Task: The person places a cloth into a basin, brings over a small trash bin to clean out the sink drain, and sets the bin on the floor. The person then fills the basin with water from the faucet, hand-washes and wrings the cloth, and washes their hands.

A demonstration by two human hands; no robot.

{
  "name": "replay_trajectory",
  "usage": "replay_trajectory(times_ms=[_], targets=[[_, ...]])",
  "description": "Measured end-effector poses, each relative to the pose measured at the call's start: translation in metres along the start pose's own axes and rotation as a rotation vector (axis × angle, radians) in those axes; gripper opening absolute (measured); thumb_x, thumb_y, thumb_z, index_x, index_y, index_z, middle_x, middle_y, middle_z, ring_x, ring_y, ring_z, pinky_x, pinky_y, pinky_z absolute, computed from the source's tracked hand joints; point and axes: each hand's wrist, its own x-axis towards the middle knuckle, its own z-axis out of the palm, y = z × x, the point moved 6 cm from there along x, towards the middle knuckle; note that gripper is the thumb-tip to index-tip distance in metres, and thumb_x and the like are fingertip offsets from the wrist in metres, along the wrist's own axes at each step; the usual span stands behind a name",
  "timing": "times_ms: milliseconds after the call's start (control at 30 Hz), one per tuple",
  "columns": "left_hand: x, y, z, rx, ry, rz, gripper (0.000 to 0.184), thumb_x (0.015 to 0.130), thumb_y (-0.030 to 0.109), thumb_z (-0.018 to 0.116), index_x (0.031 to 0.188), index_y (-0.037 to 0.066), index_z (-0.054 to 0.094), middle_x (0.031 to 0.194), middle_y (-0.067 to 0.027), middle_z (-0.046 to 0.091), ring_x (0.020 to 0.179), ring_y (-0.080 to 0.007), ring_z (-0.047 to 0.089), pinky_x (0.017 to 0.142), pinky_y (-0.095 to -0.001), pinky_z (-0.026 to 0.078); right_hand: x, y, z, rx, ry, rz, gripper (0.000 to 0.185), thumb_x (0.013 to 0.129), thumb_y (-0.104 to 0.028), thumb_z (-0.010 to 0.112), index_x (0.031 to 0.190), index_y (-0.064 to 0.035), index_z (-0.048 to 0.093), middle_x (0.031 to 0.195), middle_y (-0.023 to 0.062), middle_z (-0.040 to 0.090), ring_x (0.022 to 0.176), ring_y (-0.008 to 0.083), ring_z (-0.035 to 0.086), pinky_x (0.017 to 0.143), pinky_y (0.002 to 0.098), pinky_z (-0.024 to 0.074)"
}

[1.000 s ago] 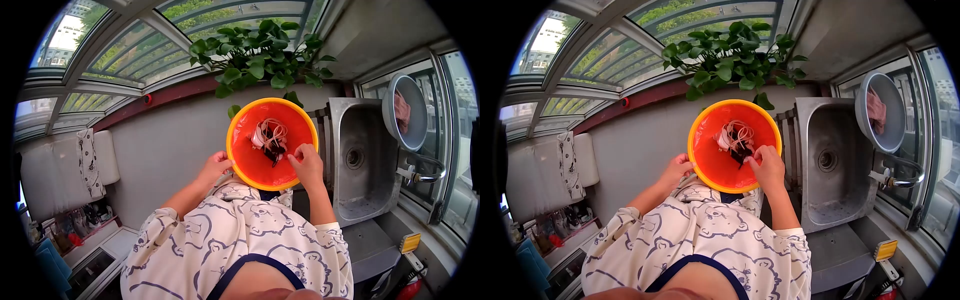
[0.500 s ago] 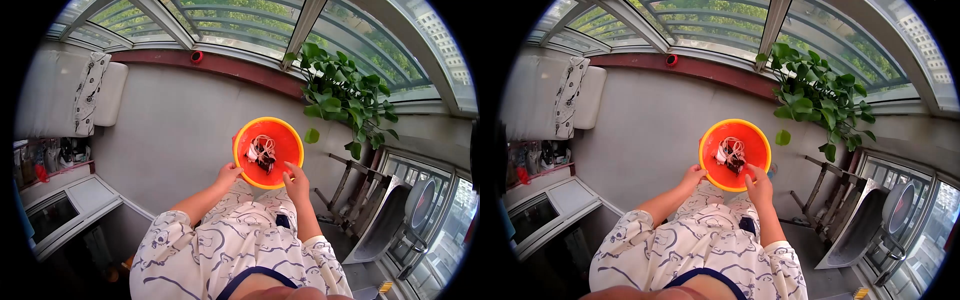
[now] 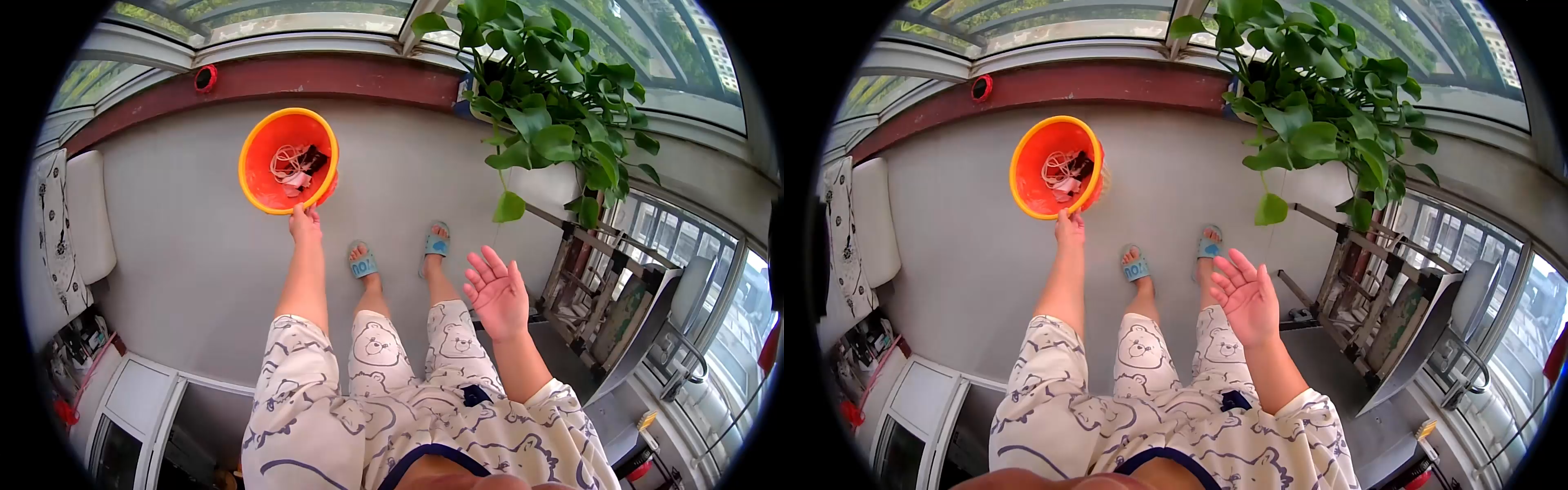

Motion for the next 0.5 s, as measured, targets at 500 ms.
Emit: replay_trajectory(times_ms=[500], targets=[[-0.061, -0.02, -0.025, 0.908, -0.321, -0.267, 0.06, 0.081, 0.034, 0.052, 0.126, 0.005, 0.025, 0.125, -0.0144, 0.034, 0.108, -0.0259, 0.043, 0.089, -0.043, 0.035, -0.105, -0.043, -0.066, 0.191, 0.235, -0.331, 0.039, 0.087, -0.037, 0.038, 0.107, -0.0048, 0.047, 0.096, 0.0093, 0.055, 0.08, 0.0183, 0.053, 0.071, 0.0312, 0.0448]])
